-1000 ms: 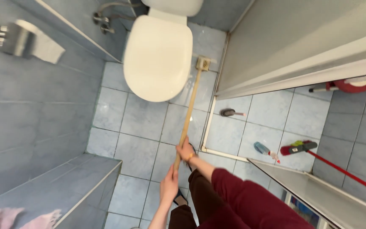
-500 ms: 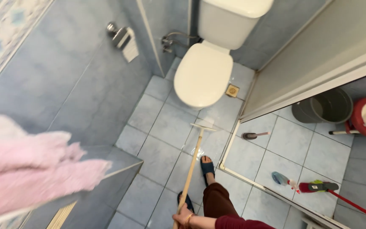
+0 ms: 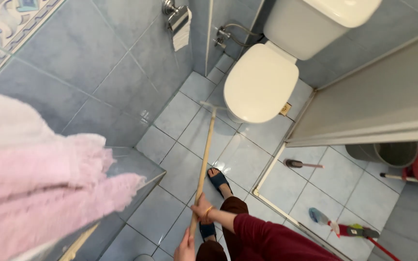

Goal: Cleaning the bathroom floor by sweeping with a broom and then mopping/wiping with a squeegee and water.

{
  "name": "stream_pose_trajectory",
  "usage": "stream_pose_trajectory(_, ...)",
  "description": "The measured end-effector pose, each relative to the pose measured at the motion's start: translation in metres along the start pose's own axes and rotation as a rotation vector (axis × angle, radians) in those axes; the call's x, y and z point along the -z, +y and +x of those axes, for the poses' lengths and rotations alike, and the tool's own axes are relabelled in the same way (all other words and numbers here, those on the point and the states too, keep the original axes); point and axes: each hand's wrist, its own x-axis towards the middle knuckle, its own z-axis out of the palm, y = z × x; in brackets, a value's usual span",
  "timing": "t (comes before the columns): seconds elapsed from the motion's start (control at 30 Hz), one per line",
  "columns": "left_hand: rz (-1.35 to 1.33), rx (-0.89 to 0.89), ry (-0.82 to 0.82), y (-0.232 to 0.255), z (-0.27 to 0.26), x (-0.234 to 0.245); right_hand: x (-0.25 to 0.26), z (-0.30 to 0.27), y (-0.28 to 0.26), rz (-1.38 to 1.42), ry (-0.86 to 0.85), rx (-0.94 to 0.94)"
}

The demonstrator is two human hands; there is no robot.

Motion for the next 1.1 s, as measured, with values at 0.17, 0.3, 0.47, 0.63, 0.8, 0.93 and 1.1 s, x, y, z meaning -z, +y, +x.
stream_pose_trajectory(0.17,-0.052,0.001,-0.041,0.149,0.070,0.040,0.091,0.117,-0.036,-0.185,0.135,0.053)
stream_pose_trajectory(0.3,-0.161,-0.369,0.182,0.216,0.154,0.029,0.156,0.201,-0.051,-0.059,0.163,-0.025)
stream_pose_trajectory(0.47,-0.012,-0.200,0.070,0.304,0.230,0.034,0.226,0.299,-0.059,-0.015,0.189,-0.001)
stream_pose_trajectory(0.63,-0.076,-0.155,0.005,0.360,0.278,0.039,0.270,0.344,-0.087,-0.011,0.215,-0.043)
stream_pose_trajectory(0.8,-0.177,-0.008,-0.128,0.316,0.292,0.017,0.253,0.329,-0.096,-0.044,0.125,-0.186)
stream_pose_trajectory(0.93,-0.229,-0.106,-0.043,0.231,0.235,-0.009,0.158,0.299,-0.017,0.326,0.151,-0.341)
stream_pose_trajectory(1.1,-0.283,0.158,-0.132,0.138,0.111,-0.004,0.109,0.131,-0.034,0.214,0.030,-0.181)
